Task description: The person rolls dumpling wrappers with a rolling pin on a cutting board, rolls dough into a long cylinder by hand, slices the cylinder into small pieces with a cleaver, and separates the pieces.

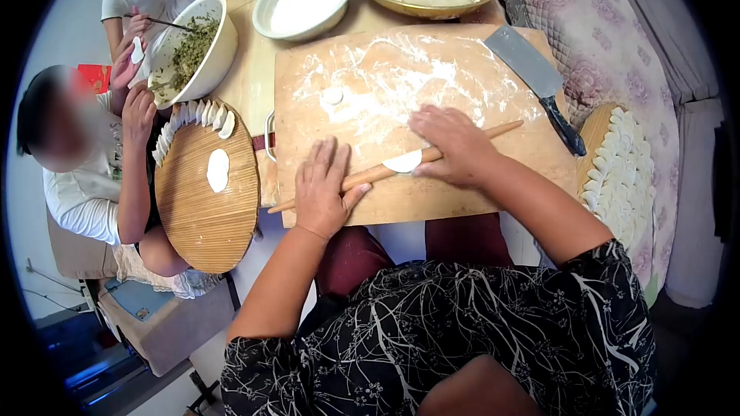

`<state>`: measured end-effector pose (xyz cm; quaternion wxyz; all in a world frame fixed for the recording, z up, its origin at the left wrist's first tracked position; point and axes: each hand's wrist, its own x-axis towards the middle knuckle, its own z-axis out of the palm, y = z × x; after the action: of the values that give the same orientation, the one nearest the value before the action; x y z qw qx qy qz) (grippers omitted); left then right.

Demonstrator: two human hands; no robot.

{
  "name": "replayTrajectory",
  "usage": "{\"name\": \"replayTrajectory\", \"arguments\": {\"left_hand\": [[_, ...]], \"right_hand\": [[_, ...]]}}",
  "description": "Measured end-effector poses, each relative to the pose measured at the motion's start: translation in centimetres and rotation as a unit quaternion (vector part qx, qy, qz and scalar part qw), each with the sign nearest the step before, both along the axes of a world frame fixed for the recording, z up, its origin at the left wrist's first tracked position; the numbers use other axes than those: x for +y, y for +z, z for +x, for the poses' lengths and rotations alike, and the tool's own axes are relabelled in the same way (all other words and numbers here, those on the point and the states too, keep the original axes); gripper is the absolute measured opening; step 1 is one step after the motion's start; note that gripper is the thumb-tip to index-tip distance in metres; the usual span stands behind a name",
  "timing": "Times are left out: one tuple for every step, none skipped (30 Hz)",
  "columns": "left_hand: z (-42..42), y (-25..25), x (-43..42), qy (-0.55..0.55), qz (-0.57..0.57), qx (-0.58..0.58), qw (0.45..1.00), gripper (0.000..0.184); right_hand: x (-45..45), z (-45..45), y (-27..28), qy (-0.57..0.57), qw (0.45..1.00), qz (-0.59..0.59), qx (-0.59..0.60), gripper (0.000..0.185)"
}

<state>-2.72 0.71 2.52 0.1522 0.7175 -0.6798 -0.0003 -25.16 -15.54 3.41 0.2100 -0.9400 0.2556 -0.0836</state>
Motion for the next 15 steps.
{"name": "replayTrajectory", "arguments": {"left_hand": [[-0.2, 0.1, -0.1, 0.0, -0.004, -0.002, 1.0, 0.063], [-0.4, 0.2, 0.1, -0.017, -0.001, 0.032, 0.999, 0.052], [-0.6, 0.3, 0.2, -0.034, 0.003, 0.066, 0.997, 0.041], [-0.9, 0.3, 0.1, -0.038, -0.043, 0.07, 0.996, 0.028], [-1.0, 0.3, 0.2, -0.037, -0.044, 0.069, 0.996, 0.028], [-1.0, 0.3, 0.4, -0.028, -0.038, 0.079, 0.996, 0.028], [-1.1, 0.3, 0.6, -0.019, -0.031, 0.089, 0.995, 0.027], [-1.1, 0.3, 0.8, -0.018, -0.032, 0.089, 0.995, 0.027], [-1.2, 0.4, 1.0, -0.025, -0.039, 0.087, 0.995, 0.027], [-1.4, 0.5, 1.2, -0.033, -0.046, 0.085, 0.995, 0.026], [-1.6, 0.8, 1.4, -0.034, -0.048, 0.086, 0.995, 0.026], [-1.9, 1.1, 1.7, -0.047, -0.047, 0.086, 0.994, 0.026], [-2.2, 1.3, 1.9, -0.06, -0.045, 0.086, 0.993, 0.026], [-2.5, 1.1, 2.2, -0.071, -0.052, 0.087, 0.992, 0.026], [-2.9, 1.0, 2.4, -0.074, -0.054, 0.089, 0.992, 0.026]], "right_hand": [[-0.2, 0.6, -0.3, 0.034, 0.998, 0.029, -0.032, 0.065], [-0.1, 1.1, -0.6, 0.068, 0.994, 0.061, -0.064, 0.057], [0.0, 1.6, -0.8, 0.068, 0.994, 0.06, -0.064, 0.057], [0.1, 2.1, -0.9, 0.075, 0.99, 0.097, -0.068, 0.05], [0.1, 2.3, -1.0, 0.082, 0.985, 0.135, -0.071, 0.043], [0.2, 2.3, -1.3, 0.083, 0.985, 0.134, -0.071, 0.043], [0.3, 2.3, -1.6, 0.086, 0.984, 0.127, -0.091, 0.036], [0.3, 2.3, -1.8, 0.088, 0.982, 0.121, -0.111, 0.03], [0.6, 2.3, -1.4, 0.087, 0.983, 0.121, -0.11, 0.03], [1.2, 2.2, -0.7, 0.018, 0.978, 0.179, -0.105, 0.027], [1.6, 2.0, 0.0, -0.052, 0.966, 0.235, -0.099, 0.028], [1.8, 1.7, 0.5, -0.054, 0.966, 0.233, -0.099, 0.028], [2.0, 1.4, 1.1, -0.142, 0.935, 0.314, -0.083, 0.029], [2.1, 1.0, 1.6, -0.228, 0.89, 0.389, -0.066, 0.032], [2.0, 0.5, 2.0, -0.231, 0.89, 0.387, -0.067, 0.032]]}}
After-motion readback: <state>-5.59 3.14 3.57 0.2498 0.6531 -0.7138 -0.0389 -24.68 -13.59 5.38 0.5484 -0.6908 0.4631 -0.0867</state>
